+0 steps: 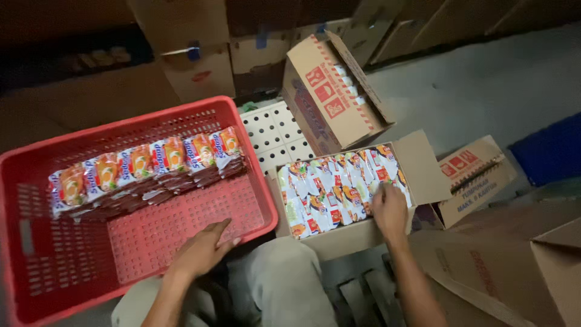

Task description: The person takes small packets of instant noodles from a cardboard box and places them into a red plastic basket. They arrange the packets in rows within the basket and then close the empty cardboard box.

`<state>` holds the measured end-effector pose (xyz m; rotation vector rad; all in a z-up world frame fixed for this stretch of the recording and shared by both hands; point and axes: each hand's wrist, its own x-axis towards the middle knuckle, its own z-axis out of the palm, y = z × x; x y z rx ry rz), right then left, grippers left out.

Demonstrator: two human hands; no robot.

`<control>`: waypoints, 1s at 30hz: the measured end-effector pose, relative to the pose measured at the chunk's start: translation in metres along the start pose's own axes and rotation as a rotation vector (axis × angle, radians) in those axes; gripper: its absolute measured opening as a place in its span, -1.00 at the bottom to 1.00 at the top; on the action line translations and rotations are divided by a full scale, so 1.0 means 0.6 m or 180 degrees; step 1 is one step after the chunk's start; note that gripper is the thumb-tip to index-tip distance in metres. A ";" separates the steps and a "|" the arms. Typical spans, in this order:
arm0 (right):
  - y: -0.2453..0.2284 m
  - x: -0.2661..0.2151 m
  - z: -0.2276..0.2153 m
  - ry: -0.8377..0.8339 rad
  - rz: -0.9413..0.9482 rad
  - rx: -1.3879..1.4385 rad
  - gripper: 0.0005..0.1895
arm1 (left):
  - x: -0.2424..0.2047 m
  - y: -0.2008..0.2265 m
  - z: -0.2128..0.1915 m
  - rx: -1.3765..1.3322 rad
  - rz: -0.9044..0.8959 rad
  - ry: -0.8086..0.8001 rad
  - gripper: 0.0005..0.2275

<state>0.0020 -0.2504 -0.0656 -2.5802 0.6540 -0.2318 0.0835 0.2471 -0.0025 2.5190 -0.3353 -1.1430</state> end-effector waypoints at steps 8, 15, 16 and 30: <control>0.080 0.168 0.038 0.0800 -0.0361 -0.0191 -0.59 | 0.068 -0.065 0.064 0.0024 0.0189 0.0205 -0.32; 0.094 0.222 0.093 0.0163 0.0234 -0.1218 -0.56 | 0.061 -0.007 0.025 0.0524 -0.0791 -0.0177 -0.30; 0.088 0.223 0.101 0.0153 0.0286 -0.1212 -0.56 | 0.071 -0.034 0.040 0.0567 -0.0780 -0.0207 -0.30; 0.088 0.224 0.072 0.0225 0.0575 -0.0177 -0.77 | 0.095 -0.047 0.039 0.0178 -0.0971 -0.0293 -0.22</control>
